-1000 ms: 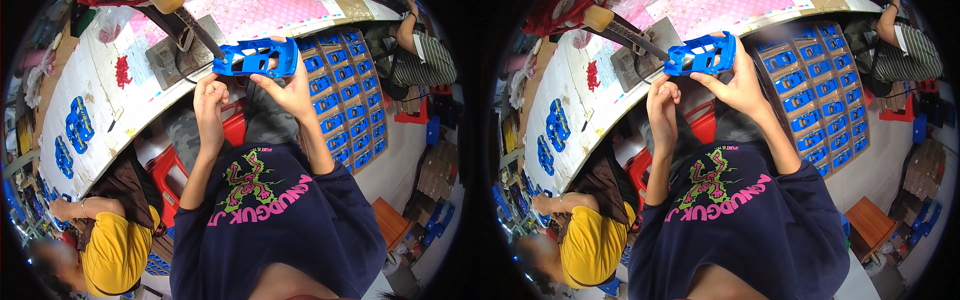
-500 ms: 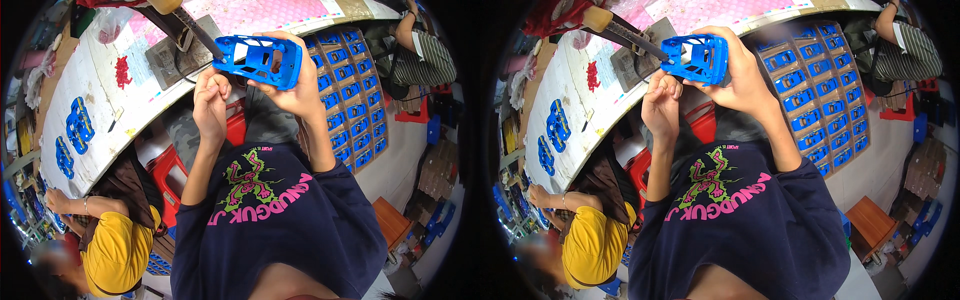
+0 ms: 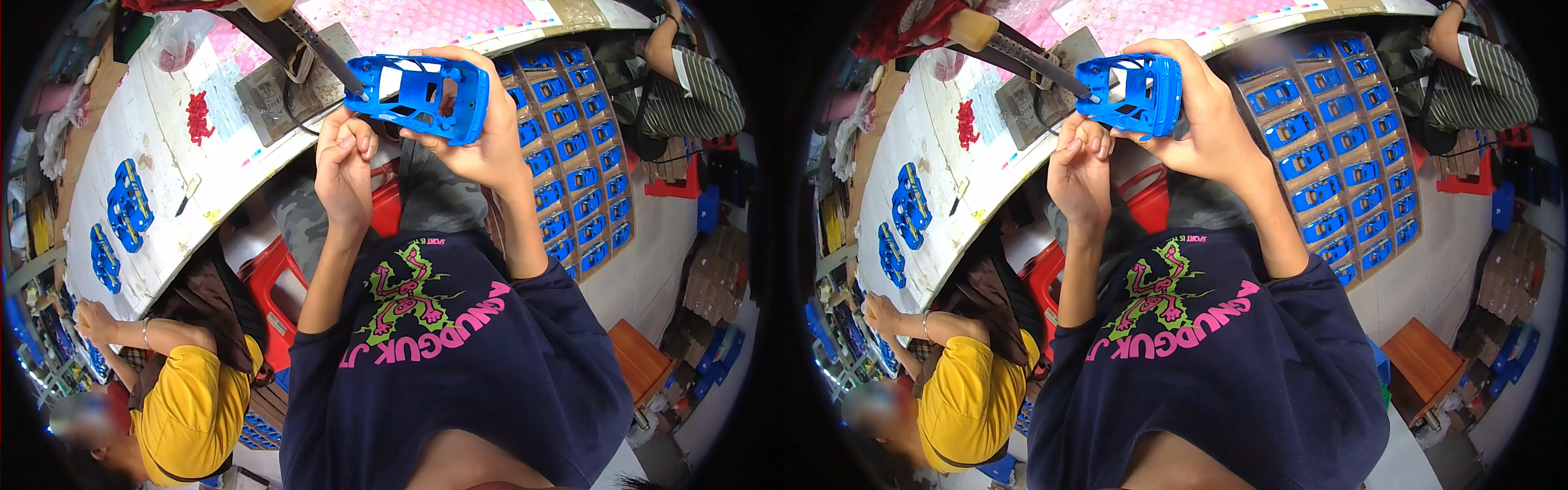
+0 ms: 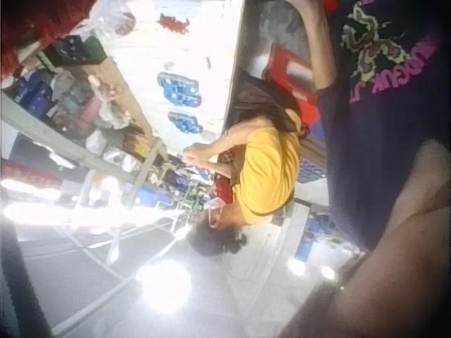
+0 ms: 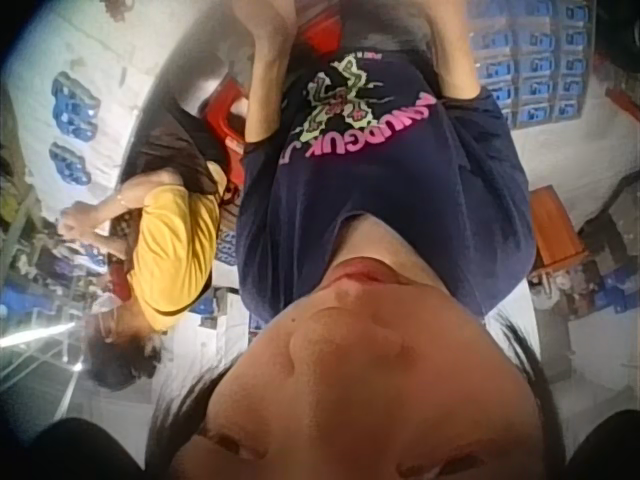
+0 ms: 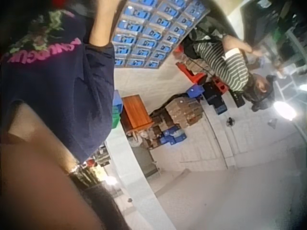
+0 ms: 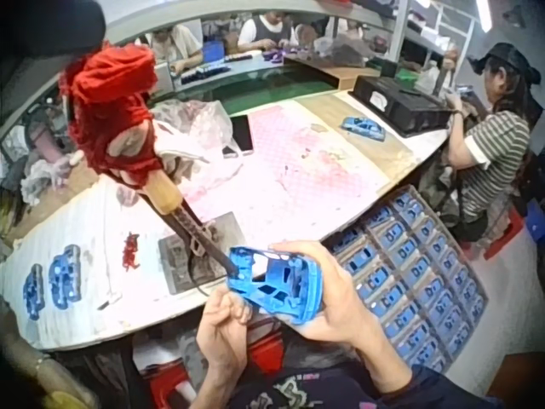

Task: The person assembles blue plastic toy car bodies by inserting small red plastic pieces into designated slots. They use a soldering iron to heat the plastic around the inserted pieces to secure them in place. The person handles the toy bodies one at a time, repeating the process of insertion and heating for multiple units.

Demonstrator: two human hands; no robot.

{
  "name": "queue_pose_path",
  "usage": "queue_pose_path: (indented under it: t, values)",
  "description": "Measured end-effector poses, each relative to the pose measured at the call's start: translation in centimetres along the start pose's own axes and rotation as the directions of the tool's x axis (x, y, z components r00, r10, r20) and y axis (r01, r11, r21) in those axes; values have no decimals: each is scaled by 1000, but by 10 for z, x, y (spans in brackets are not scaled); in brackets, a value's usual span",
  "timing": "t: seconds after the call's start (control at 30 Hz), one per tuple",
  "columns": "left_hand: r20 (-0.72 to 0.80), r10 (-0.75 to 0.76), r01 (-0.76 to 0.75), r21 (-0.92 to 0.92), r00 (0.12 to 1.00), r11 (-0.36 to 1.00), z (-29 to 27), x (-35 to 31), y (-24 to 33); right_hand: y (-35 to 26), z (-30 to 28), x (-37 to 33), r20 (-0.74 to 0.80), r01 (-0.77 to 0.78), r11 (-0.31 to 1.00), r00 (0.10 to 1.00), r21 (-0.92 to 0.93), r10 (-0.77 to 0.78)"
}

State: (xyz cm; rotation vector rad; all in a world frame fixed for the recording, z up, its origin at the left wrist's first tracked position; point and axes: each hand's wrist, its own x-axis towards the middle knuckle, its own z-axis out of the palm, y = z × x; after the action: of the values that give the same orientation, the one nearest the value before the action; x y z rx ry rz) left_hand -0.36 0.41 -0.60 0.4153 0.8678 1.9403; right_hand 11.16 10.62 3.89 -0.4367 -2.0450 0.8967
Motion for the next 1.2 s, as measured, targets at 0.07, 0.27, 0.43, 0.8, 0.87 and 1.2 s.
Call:
queue_pose_path:
  t: [0.07, 0.27, 0.43, 0.8, 0.87, 1.2]
  values:
    - [-3, 5, -5, 6, 1000, 1000, 1, 0, 1, -1, 1, -1, -10, -15, 1000, 1000, 7, 15]
    - [13, 9, -10, 10, 1000, 1000, 0, 1, 0, -2, -1, 1, 1, -1, 1000, 1000, -15, 1]
    - [8, 3, -3, 22, 1000, 1000, 1, 0, 1, -1, 0, 0, -7, 1, 1000, 1000, -7, -1]
    - [-1, 0, 0, 33, 1000, 999, 3, -1, 1, -2, -2, 1, -6, 22, 999, 1000, -33, -23]
    - [-2, 1, 0, 35, 1000, 999, 3, -1, 1, -1, -1, 1, -16, 33, 999, 999, -36, -34]
    - [7, 3, -3, 25, 1000, 1000, 5, 0, 1, -2, -2, -2, -7, -14, 999, 1000, -28, 14]
